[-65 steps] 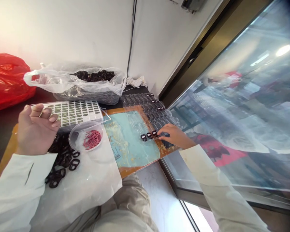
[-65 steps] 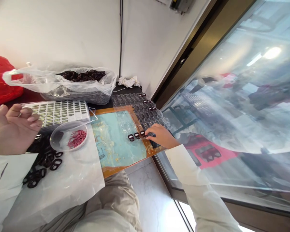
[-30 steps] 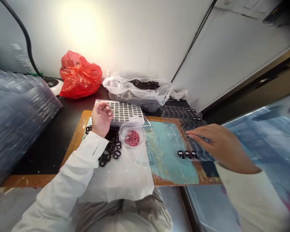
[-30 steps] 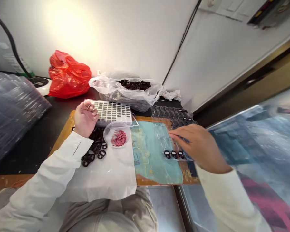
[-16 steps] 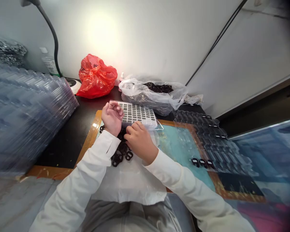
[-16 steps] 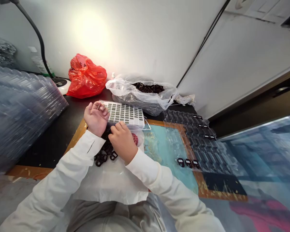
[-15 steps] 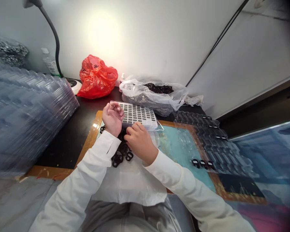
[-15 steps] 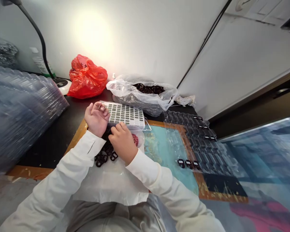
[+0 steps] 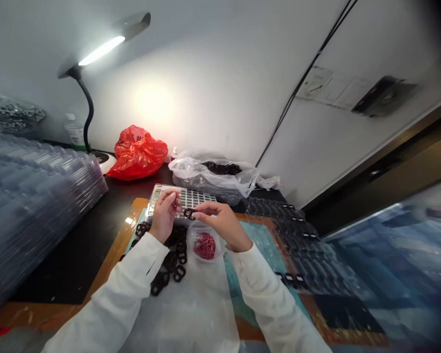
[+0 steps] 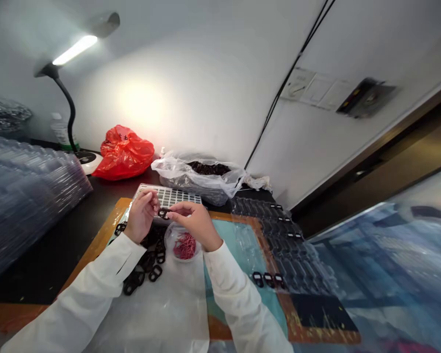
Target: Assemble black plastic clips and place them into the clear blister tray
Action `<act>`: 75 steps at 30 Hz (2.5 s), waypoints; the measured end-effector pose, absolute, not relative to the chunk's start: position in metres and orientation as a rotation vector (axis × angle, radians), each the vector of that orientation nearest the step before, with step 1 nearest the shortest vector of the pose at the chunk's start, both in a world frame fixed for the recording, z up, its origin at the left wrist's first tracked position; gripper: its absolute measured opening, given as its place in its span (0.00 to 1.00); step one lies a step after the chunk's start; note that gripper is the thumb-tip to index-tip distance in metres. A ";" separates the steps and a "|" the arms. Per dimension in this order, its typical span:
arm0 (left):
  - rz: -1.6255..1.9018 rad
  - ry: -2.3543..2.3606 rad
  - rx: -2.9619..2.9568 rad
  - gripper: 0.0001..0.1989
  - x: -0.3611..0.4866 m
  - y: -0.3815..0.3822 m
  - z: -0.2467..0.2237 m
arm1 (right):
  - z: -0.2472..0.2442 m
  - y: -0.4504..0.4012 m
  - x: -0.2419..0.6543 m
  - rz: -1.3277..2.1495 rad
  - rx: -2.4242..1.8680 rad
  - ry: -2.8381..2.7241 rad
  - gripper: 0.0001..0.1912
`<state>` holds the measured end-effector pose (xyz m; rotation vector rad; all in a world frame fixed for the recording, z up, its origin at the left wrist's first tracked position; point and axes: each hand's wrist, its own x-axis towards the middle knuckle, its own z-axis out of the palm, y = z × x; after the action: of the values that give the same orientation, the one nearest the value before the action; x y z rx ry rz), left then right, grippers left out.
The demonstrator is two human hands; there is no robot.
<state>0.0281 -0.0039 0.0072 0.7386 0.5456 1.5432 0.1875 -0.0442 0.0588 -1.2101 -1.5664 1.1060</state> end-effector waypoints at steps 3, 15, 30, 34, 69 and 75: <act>1.478 0.568 0.860 0.17 0.033 -0.009 0.005 | 0.055 -0.034 0.190 1.163 -1.176 -1.405 0.16; 1.355 0.660 0.810 0.24 0.043 -0.013 0.001 | 0.047 -0.024 0.185 -0.097 -1.267 -2.043 0.07; 1.279 0.469 0.525 0.15 0.035 -0.005 0.002 | 0.053 0.009 0.236 -0.149 -1.512 -2.504 0.06; 1.280 0.508 0.517 0.14 0.036 -0.005 0.001 | 0.037 0.013 0.228 -0.098 -1.545 -2.553 0.04; 1.205 0.489 0.710 0.20 0.045 -0.016 0.001 | 0.085 -0.028 0.208 0.289 -1.219 -1.990 0.03; 1.434 0.601 0.869 0.17 0.048 -0.015 0.002 | 0.078 -0.018 0.209 1.120 -1.200 -1.558 0.12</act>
<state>0.0476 -0.0154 0.0016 0.8688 0.6010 1.4342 0.2085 -0.0183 0.0775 -1.1996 -1.5576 1.1199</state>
